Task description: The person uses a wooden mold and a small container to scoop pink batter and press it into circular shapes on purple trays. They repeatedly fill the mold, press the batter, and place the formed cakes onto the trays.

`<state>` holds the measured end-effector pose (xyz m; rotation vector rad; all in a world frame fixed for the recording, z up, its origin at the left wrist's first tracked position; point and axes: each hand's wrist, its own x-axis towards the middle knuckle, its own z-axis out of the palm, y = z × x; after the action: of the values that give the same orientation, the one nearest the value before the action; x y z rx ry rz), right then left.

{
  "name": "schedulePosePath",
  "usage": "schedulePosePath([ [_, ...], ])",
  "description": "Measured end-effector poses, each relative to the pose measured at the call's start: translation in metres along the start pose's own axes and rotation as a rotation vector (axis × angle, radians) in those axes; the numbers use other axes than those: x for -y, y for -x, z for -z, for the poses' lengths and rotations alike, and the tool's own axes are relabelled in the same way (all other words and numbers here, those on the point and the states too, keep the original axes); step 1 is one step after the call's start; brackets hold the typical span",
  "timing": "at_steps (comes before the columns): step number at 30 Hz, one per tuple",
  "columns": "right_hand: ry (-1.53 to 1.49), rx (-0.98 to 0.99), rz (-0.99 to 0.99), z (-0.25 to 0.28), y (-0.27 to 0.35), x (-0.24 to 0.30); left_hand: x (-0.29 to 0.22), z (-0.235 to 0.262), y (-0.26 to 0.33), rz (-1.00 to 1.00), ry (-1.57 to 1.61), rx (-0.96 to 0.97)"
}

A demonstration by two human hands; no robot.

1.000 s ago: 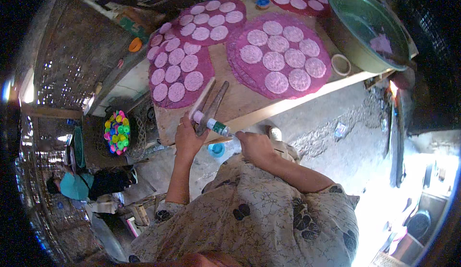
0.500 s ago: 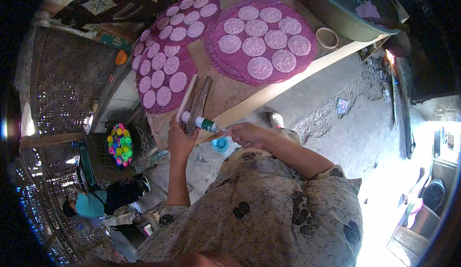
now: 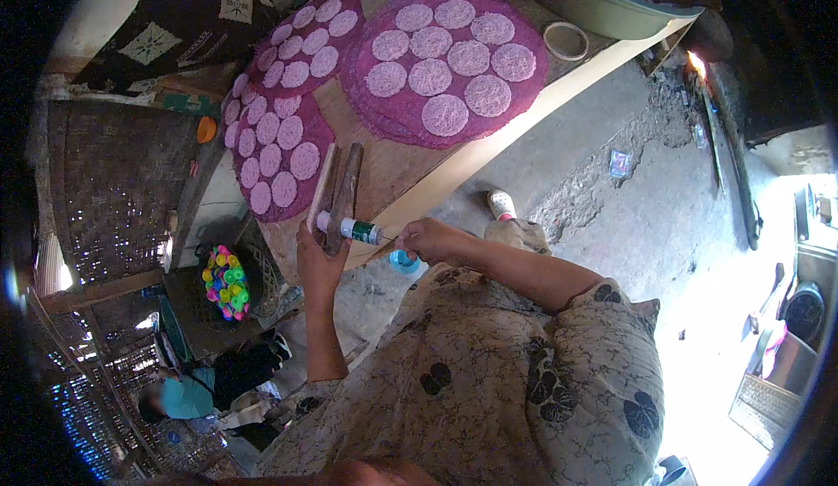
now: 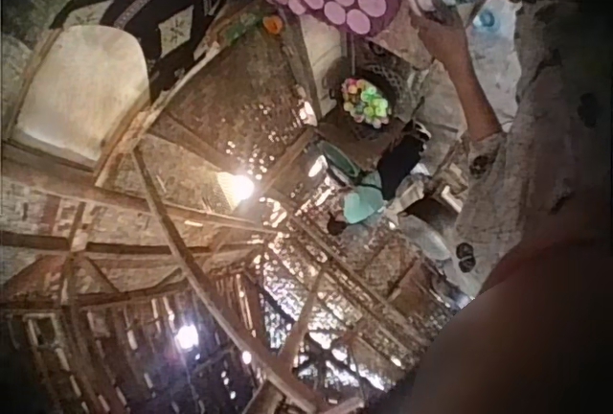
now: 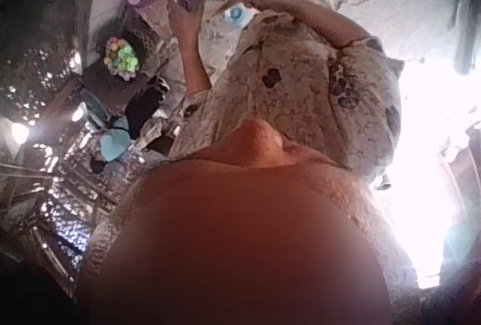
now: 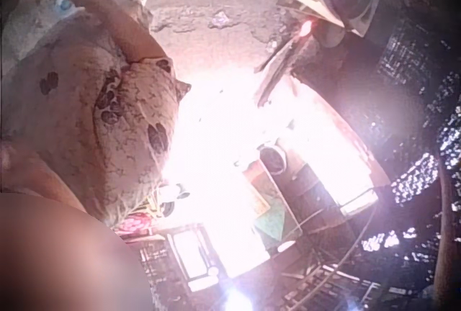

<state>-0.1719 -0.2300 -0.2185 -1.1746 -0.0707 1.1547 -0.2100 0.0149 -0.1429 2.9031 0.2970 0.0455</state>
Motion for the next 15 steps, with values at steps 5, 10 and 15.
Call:
schedulePosePath([
  [5, 0.326, -0.112, 0.134, 0.002, 0.035, 0.004, -0.008, 0.004, -0.001, 0.044, -0.025, 0.030],
  [10, 0.546, -0.276, 0.229, 0.009, 0.078, -0.001, -0.005, 0.000, 0.001, 0.043, -0.027, 0.013],
  [15, 0.499, -0.435, 0.355, 0.000, 0.090, 0.001, -0.008, 0.003, -0.001, 0.040, 0.010, 0.019],
])
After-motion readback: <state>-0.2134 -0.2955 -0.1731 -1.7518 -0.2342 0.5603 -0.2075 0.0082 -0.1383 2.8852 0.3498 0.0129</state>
